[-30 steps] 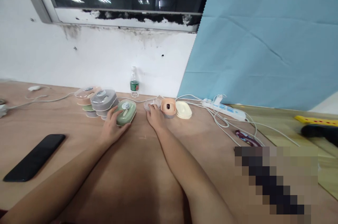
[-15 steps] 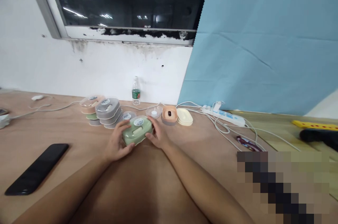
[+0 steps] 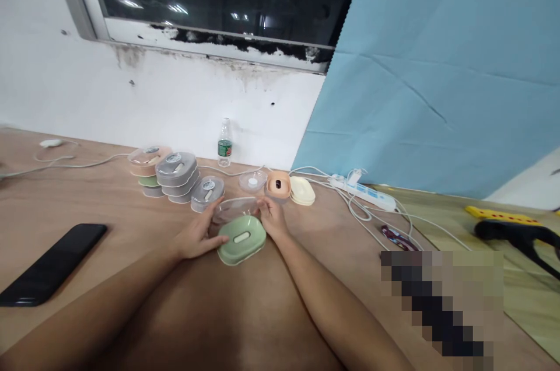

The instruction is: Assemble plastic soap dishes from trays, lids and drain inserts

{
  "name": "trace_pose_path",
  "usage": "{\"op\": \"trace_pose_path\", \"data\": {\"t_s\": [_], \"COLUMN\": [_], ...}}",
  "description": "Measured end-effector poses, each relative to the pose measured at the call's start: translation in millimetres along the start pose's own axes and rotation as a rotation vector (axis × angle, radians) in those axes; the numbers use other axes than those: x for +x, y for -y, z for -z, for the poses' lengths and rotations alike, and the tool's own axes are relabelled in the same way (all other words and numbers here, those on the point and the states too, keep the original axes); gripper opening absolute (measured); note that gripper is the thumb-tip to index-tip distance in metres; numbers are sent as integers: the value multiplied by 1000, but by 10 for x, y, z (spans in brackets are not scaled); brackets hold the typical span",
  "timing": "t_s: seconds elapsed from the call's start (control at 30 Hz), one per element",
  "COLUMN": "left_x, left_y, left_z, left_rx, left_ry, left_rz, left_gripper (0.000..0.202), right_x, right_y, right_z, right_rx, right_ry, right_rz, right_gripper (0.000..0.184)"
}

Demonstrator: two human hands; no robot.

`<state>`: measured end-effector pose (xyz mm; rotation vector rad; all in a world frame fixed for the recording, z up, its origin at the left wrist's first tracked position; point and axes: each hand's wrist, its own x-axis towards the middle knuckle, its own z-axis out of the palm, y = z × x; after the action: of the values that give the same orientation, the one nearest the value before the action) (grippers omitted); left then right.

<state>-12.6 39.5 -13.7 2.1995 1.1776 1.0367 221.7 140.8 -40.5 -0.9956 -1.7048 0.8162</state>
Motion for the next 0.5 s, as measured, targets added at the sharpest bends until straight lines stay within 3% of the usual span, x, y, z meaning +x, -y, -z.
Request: {"op": "trace_pose_path", "data": {"t_s": [0.1, 0.17, 0.33, 0.43, 0.5], "left_x": [20, 51, 122, 122, 113], "left_y": [15, 33, 64, 63, 66], "left_z": [-17, -39, -53, -25, -11], "left_rx": [-67, -168, -443, -478, -503], "left_ry": [-138, -258, -479, -529, -533], "left_rz": [67, 132, 262, 253, 242], "left_gripper": [57, 50, 52, 55, 58], "right_x": [-17, -35, -46, -15, 12], "right_y": [33, 95, 259, 295, 296], "right_z": [-46, -66, -41, -15, -12], "right_rx": [17, 25, -202, -329, -344], "right_ry": [28, 41, 76, 128, 140], "right_rz": [-33, -13, 239, 420, 468], "right_gripper": [47, 44, 43, 29, 28]}}
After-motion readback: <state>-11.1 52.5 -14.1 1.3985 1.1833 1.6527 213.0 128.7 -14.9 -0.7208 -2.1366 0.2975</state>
